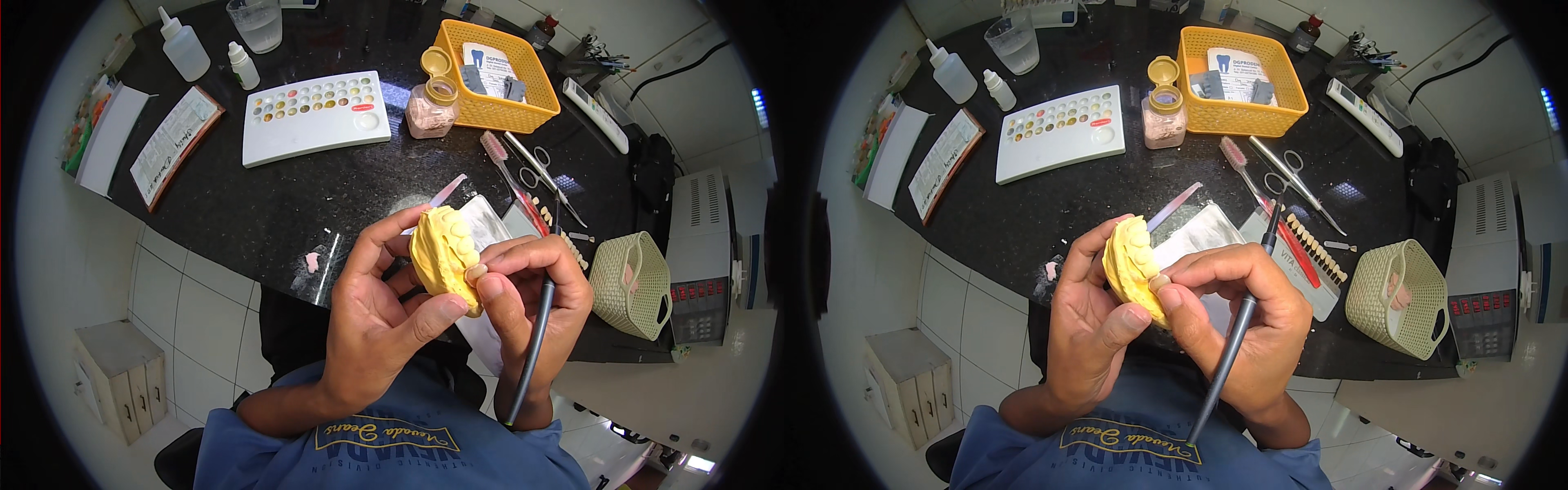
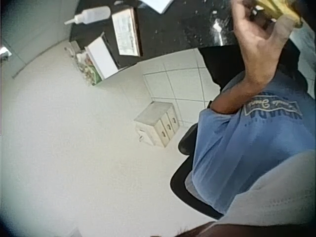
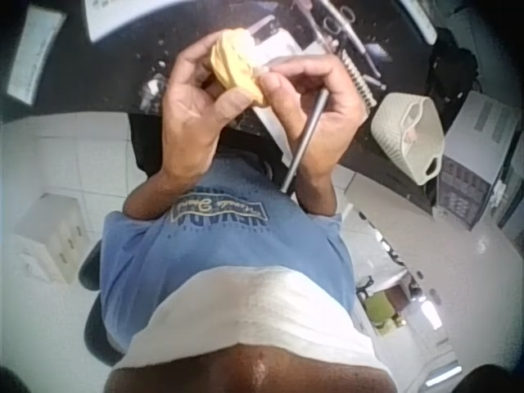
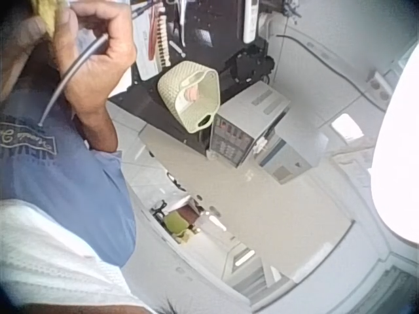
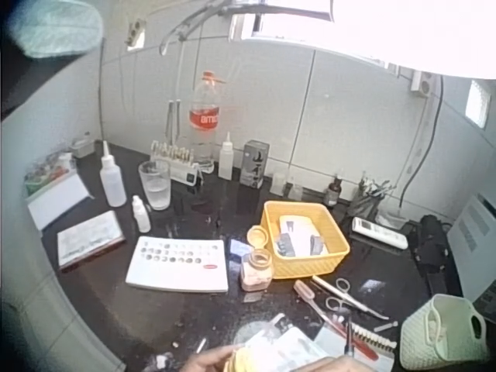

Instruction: Applying characterization stain and glaze to a dental crown using a fine brush and checking the results against a shade guide and plaster dental model.

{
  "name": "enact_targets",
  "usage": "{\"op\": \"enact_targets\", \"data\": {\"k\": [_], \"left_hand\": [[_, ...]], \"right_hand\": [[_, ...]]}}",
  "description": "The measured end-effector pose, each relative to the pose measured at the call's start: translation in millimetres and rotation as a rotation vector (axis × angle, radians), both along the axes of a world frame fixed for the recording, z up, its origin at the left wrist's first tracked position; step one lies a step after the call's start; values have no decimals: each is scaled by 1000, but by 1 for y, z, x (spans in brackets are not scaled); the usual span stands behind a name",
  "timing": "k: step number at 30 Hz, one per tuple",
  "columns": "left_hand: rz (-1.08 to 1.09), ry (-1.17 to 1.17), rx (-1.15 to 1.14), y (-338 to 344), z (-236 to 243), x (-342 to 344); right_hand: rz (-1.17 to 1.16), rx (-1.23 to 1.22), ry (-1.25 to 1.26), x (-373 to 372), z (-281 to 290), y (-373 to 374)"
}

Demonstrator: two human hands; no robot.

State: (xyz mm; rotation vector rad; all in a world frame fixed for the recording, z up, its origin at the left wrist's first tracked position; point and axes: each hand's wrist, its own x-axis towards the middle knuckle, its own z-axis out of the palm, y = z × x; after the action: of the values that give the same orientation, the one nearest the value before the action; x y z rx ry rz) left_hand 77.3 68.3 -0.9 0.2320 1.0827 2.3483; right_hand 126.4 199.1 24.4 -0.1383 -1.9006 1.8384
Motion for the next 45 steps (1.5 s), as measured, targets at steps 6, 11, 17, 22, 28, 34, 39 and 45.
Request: {"op": "enact_targets", "data": {"k": [6,11,17,22,28,34,39,45], "left_hand": [[10,-7,14,0,-1,-1],[9,-11,25,-1,-1,-1],[22,5,21,0,-2,-1],[6,-13,29,-1,-1,-1],[-2,-31,10,-1,0,-1],[1,-21,36,-1,-1,-1],[0,-17,24,-1,0,-1],[9,-24,33,-1,-1,0]], "right_hand": [[5,8,-3,-2,0,0],[-11,44,-15,-2,1,-1],[-12,2,-19,-2,2,-2],[13,5,-20,-2,2,0],[33,-35,-16,-2,2,1],[33,-31,6,-3,1,1],[31,-17,-10,-2,3,1],[12,0,-13,-2,3,-1]]}}
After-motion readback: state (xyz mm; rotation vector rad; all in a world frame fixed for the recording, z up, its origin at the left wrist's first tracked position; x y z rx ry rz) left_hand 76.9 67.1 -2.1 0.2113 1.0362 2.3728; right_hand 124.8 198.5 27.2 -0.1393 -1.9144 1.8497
